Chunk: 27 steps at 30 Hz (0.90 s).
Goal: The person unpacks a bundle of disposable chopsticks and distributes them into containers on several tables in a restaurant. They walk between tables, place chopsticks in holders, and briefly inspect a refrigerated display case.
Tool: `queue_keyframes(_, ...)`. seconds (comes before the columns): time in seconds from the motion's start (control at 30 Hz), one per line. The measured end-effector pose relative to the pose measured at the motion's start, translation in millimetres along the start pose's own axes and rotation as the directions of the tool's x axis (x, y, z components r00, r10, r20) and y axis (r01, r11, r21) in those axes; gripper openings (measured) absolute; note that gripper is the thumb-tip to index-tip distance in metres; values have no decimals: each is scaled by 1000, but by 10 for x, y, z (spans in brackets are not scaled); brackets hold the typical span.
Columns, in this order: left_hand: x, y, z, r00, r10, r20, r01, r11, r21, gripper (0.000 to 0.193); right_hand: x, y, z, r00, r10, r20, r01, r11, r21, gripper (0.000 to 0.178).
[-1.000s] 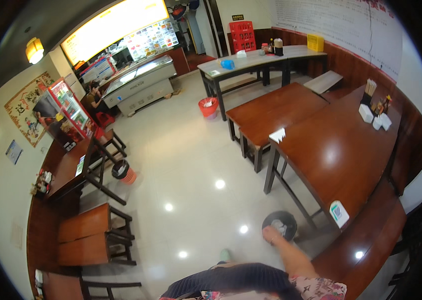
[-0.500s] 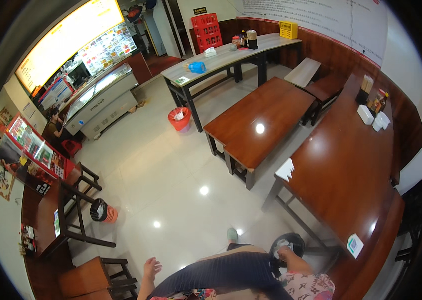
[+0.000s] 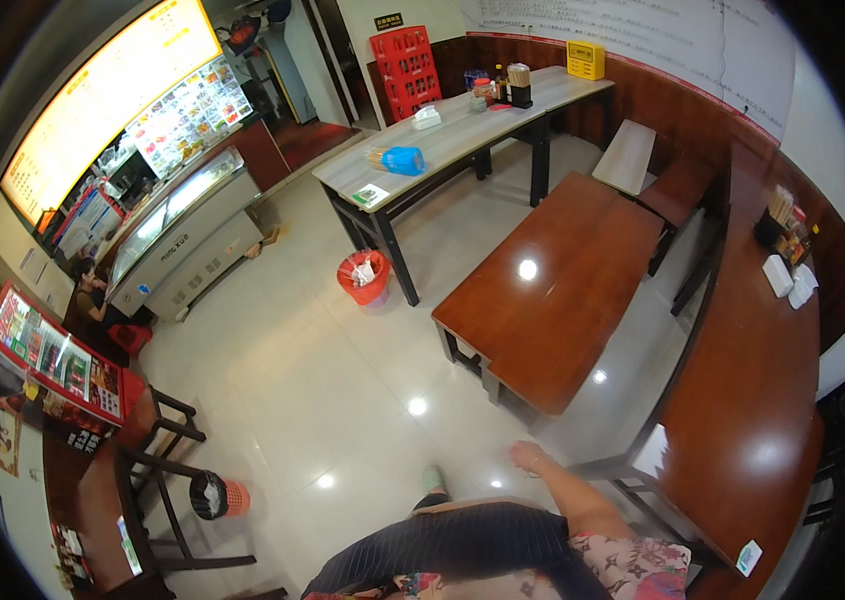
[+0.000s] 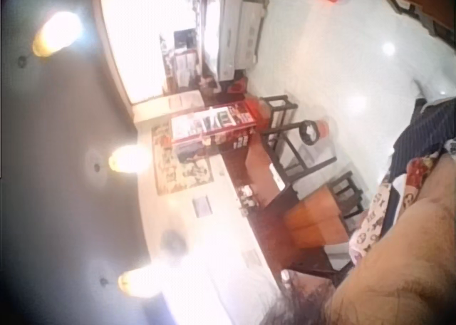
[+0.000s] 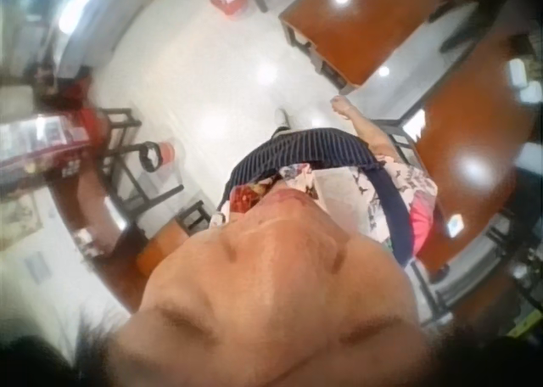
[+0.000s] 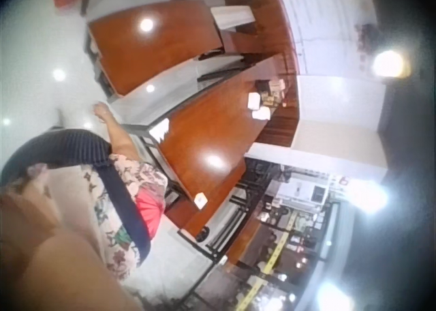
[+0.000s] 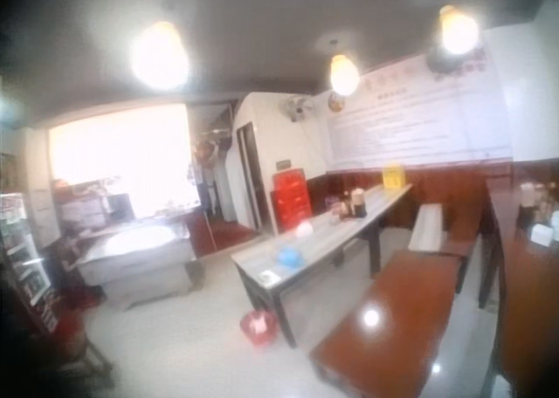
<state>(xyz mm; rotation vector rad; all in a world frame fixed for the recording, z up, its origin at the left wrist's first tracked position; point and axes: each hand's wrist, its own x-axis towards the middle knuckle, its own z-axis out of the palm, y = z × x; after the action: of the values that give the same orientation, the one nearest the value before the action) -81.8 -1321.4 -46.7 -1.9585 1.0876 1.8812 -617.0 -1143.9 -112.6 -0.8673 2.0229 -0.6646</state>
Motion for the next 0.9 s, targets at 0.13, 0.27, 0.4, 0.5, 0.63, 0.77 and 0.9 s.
queue_keyframes(0.13,607,1040,-305,999,21,40,-26,993,114,36,203,642,138,976,210,51,-203,972,-119,21)
queue_keyframes(0.27,1224,2775,-211,970,210,122,-237,929,285,37,265,540,99,934,348,77,-321,915,-245,19)
queue_keyframes(0.4,1312,4610,102,880,428,203,-473,760,446,36,224,-110,-67,975,190,118,-113,875,-471,22)
queue_keyframes(0.5,1506,5769,632,706,655,269,-699,580,419,40,367,-52,-180,935,340,97,-289,893,-345,22)
queue_keyframes(0.63,1237,6607,1130,677,591,438,-733,489,473,41,1224,-86,-463,954,288,78,-243,901,-359,23)
queue_keyframes(0.77,1305,7602,1482,517,627,582,-790,89,606,41,2170,-579,-1045,976,150,-159,-200,905,-375,18)
queue_keyframes(0.9,1533,8848,1691,456,646,612,-740,-106,664,44,2695,-913,-1585,928,122,-353,-172,979,-113,21)
